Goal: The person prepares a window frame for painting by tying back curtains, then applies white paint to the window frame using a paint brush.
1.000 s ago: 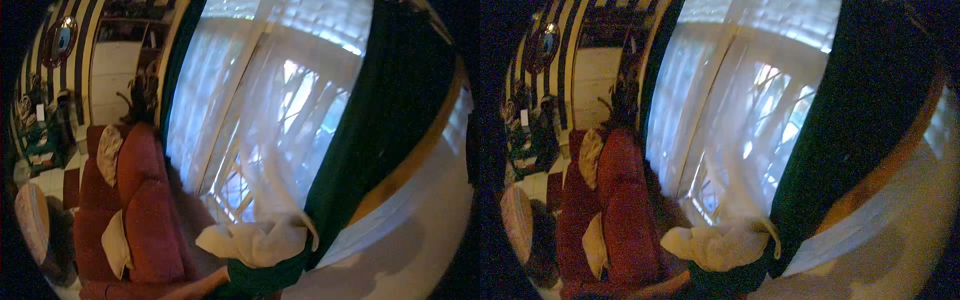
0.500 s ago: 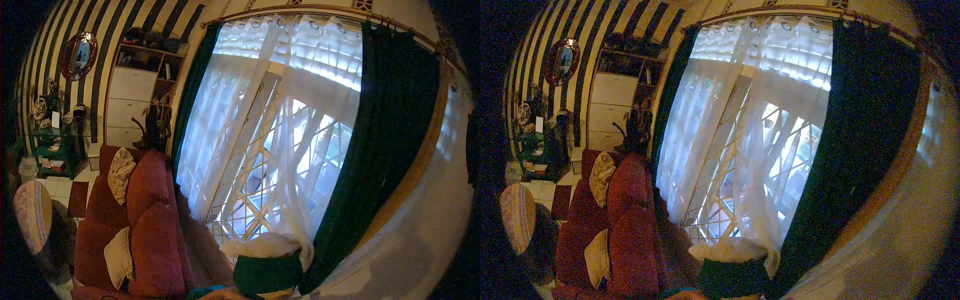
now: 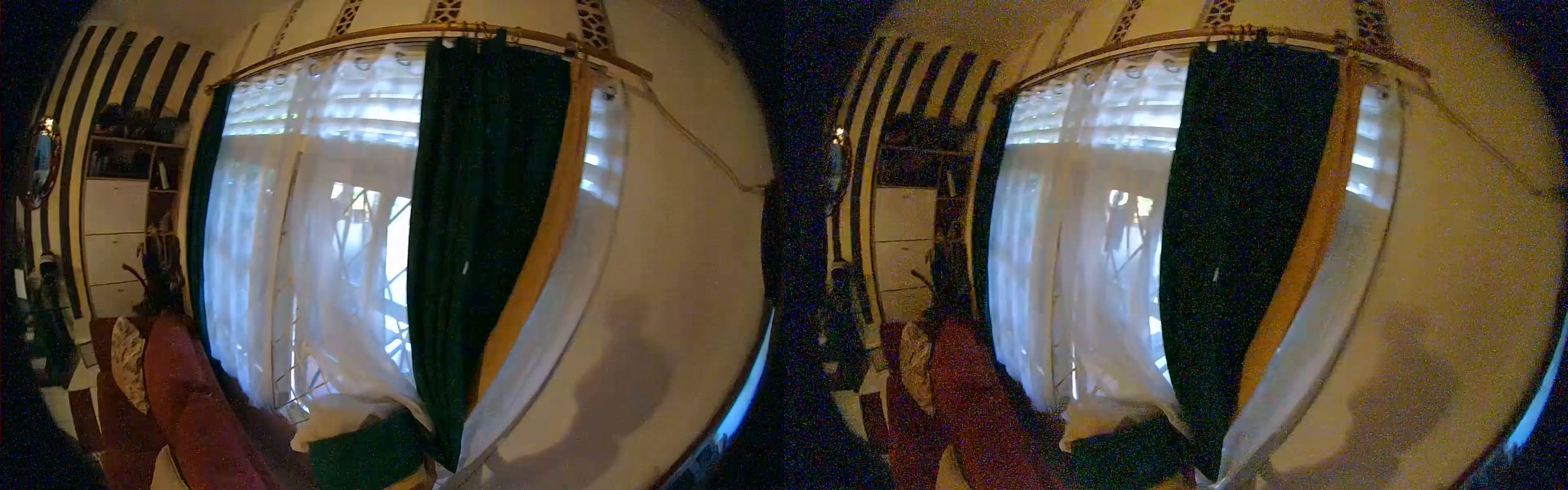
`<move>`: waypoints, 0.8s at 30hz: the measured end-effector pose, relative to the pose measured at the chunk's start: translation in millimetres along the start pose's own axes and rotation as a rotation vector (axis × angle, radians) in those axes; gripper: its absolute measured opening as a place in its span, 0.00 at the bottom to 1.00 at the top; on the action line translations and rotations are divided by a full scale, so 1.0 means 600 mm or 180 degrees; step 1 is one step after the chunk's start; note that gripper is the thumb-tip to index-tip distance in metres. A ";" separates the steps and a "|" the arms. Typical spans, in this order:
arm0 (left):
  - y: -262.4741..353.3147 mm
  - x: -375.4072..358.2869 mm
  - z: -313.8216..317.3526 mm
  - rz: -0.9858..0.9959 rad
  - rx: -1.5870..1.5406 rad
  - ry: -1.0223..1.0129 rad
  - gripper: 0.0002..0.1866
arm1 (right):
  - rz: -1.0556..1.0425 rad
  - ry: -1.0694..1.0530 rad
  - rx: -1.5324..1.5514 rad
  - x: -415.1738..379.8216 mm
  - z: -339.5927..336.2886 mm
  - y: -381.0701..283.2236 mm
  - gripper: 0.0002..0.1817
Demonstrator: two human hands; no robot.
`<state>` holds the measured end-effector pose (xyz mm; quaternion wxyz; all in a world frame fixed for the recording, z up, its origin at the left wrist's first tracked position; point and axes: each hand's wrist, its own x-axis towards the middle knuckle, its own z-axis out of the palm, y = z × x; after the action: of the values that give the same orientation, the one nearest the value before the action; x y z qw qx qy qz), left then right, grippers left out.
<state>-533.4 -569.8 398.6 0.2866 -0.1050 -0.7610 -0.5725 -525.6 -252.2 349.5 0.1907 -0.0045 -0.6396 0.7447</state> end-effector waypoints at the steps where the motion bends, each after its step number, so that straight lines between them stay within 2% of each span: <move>1: 0.028 -0.021 0.036 0.0059 -0.0133 -0.0277 0.49 | -0.0015 0.0059 0.0038 -0.004 -0.012 -0.012 0.25; 5: 0.118 -0.076 0.136 0.0305 -0.0540 -0.1076 0.49 | -0.0158 0.0290 0.0202 -0.013 -0.067 -0.063 0.25; 8: 0.171 -0.090 0.182 0.0589 -0.0722 -0.1293 0.48 | -0.0354 0.0438 0.0276 -0.015 -0.104 -0.121 0.25; 13: 0.257 -0.084 0.219 0.1194 -0.0973 -0.1133 0.48 | -0.0947 0.0575 0.0197 0.002 -0.161 -0.271 0.26; 15: 0.284 -0.086 0.231 0.1305 -0.1083 -0.1104 0.48 | -0.1121 0.0569 0.0096 0.009 -0.170 -0.332 0.26; 17: 0.306 -0.092 0.250 0.1158 -0.1134 -0.1259 0.48 | -0.1223 0.0525 -0.0028 0.017 -0.172 -0.382 0.26; 21: 0.342 -0.074 0.288 0.1308 -0.1395 -0.1268 0.42 | -0.1172 0.0360 -0.0326 0.033 -0.153 -0.428 0.26; 24: 0.370 -0.046 0.315 0.1415 -0.1585 -0.0972 0.38 | -0.0965 0.0201 -0.0597 0.031 -0.140 -0.421 0.26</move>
<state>-462.2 -317.7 528.9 0.2529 -0.4185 -0.5909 -0.6416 -451.7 -139.0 579.9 0.3194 0.0509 -0.6933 0.6440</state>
